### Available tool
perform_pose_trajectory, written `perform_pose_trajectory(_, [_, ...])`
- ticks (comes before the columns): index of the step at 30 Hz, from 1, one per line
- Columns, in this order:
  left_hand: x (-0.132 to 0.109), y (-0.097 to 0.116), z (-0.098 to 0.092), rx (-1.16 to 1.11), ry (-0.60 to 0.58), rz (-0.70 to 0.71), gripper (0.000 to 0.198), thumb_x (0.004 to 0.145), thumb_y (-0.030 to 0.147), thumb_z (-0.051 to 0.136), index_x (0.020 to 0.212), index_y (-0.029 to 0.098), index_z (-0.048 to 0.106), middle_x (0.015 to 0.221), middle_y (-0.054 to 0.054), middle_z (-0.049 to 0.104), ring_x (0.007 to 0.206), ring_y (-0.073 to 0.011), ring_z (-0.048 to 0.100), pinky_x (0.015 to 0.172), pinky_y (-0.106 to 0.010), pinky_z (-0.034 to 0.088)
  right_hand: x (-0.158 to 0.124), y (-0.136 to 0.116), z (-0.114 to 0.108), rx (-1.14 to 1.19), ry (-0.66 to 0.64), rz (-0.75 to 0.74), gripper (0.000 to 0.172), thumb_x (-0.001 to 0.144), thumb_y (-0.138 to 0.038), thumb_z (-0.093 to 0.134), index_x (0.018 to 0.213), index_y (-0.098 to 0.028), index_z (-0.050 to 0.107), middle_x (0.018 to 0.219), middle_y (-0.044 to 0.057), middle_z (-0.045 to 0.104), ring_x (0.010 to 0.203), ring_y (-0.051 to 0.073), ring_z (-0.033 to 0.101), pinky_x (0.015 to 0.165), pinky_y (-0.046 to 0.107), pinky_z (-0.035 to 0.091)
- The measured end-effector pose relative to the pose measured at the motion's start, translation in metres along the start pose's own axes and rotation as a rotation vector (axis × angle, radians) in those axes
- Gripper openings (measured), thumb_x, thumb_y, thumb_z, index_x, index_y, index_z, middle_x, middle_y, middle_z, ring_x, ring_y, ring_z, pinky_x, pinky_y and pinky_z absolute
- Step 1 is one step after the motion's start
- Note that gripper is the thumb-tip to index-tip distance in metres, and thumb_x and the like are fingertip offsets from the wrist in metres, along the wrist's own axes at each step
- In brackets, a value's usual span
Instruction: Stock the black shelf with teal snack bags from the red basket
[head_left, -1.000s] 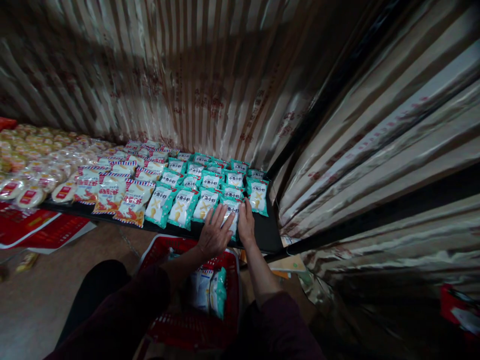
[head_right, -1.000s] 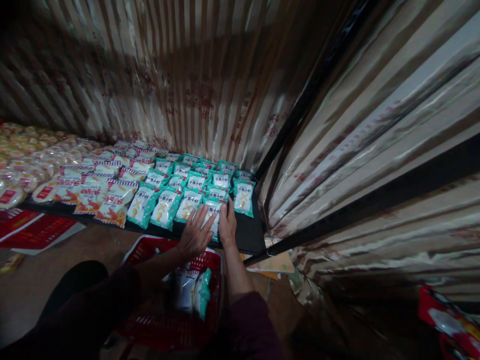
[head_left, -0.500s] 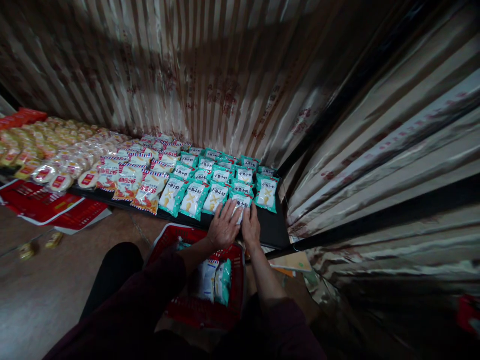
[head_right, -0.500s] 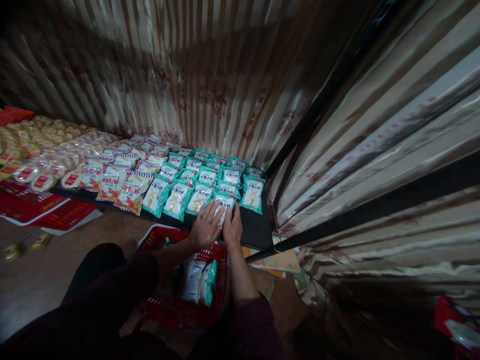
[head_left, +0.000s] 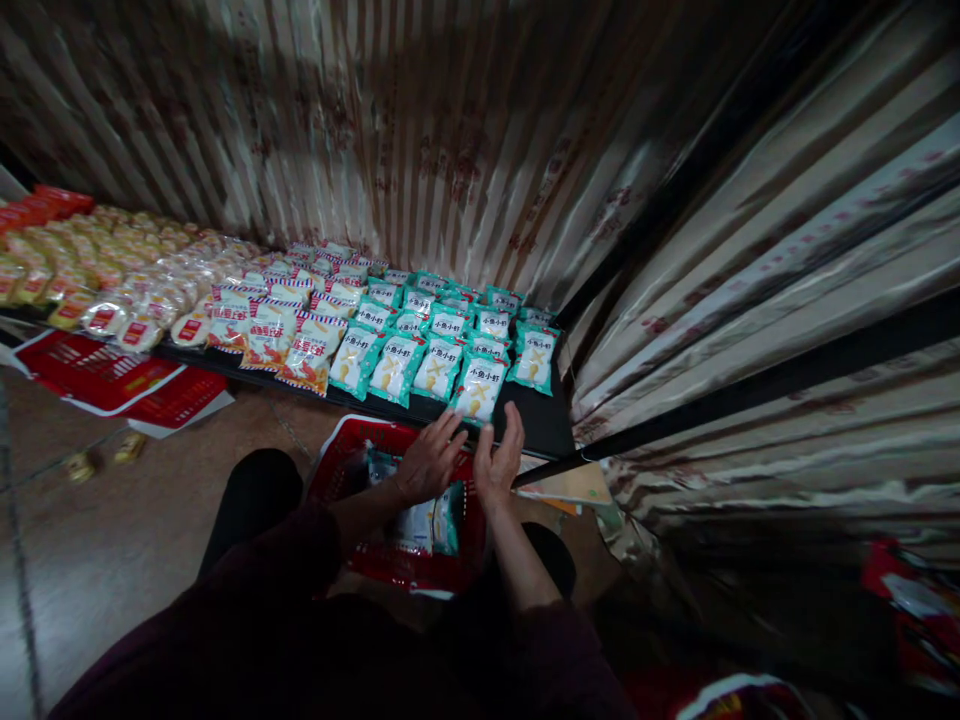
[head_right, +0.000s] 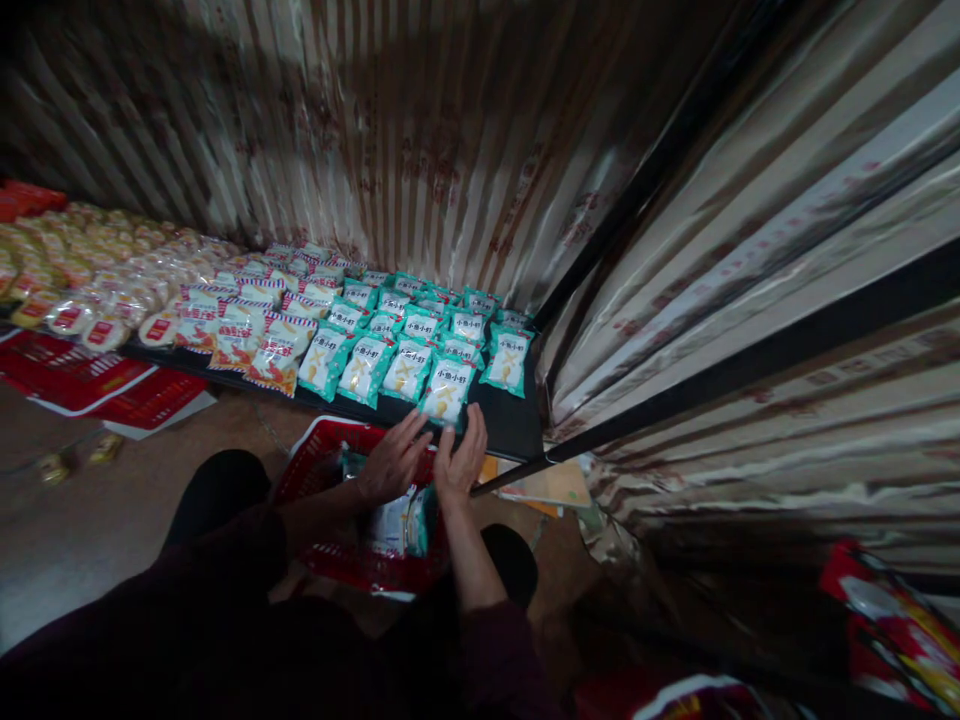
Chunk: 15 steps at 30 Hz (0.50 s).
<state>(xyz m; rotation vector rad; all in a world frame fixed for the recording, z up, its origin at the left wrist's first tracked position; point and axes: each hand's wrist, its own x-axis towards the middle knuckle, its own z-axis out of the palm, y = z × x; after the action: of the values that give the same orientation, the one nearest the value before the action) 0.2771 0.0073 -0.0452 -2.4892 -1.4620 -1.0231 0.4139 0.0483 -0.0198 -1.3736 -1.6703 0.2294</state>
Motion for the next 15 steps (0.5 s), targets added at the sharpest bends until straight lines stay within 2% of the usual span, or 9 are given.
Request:
perform_pose_trajectory(2, [-0.033,-0.003,0.002,-0.056,-0.047,0.037,0.044,0.085,0.015,0.037,0.129,0.013,0.042,0.144,-0.018,0.037,0.141,-0.0238,0.018,0.107,-0.048,0.035,-0.027,-0.002,0.000,0.018,-0.083,-0.033,0.049,0.092,-0.039,0.033,0.134,-0.014,0.040,0.135,0.016,0.046,0.129,0.023,0.040,0.105,0.048,0.034])
perform_pose_trajectory(3, [-0.050,-0.005,0.004,-0.059,-0.074,0.003,0.044,0.084,0.013,0.036,0.127,0.015,0.043,0.143,-0.017,0.039,0.140,-0.0224,0.021,0.106,-0.047,0.037,-0.043,-0.002,0.002,0.026,-0.143,-0.040,0.047,0.092,-0.038,0.033,0.132,-0.015,0.043,0.135,0.016,0.048,0.128,0.023,0.042,0.104,0.048,0.035])
perform_pose_trajectory(5, [-0.081,-0.012,0.009,-0.015,-0.173,-0.119,0.046,0.080,0.009,0.037,0.125,0.015,0.046,0.142,-0.016,0.041,0.139,-0.0218,0.027,0.104,-0.046,0.039,-0.073,0.001,0.011,0.026,-0.267,-0.021,0.046,0.091,-0.035,0.034,0.129,-0.013,0.046,0.132,0.015,0.051,0.126,0.023,0.044,0.104,0.049,0.036])
perform_pose_trajectory(8, [-0.117,-0.026,0.016,0.095,-0.294,-0.352,0.043,0.076,0.008,0.041,0.118,0.009,0.051,0.139,-0.021,0.043,0.136,-0.0273,0.032,0.104,-0.047,0.039,-0.110,0.009,0.031,0.009,-0.503,0.049,0.045,0.087,-0.031,0.038,0.124,-0.011,0.053,0.124,0.016,0.058,0.119,0.026,0.051,0.101,0.049,0.041])
perform_pose_trajectory(11, [-0.138,-0.040,0.023,0.167,-0.303,-0.538,0.048,0.075,0.008,0.042,0.123,0.006,0.049,0.136,-0.024,0.045,0.132,-0.0302,0.037,0.104,-0.050,0.038,-0.132,0.011,0.050,0.014,-0.712,0.094,0.044,0.080,-0.022,0.042,0.122,-0.015,0.056,0.122,0.012,0.061,0.115,0.025,0.056,0.099,0.047,0.044])
perform_pose_trajectory(15, [-0.151,-0.053,0.033,0.107,-0.267,-0.563,0.061,0.078,0.015,0.046,0.138,0.006,0.033,0.136,-0.024,0.046,0.130,-0.0333,0.040,0.102,-0.053,0.037,-0.142,0.006,0.068,0.029,-0.775,0.147,0.048,0.075,-0.017,0.047,0.122,-0.016,0.057,0.128,0.012,0.058,0.121,0.026,0.052,0.103,0.047,0.041])
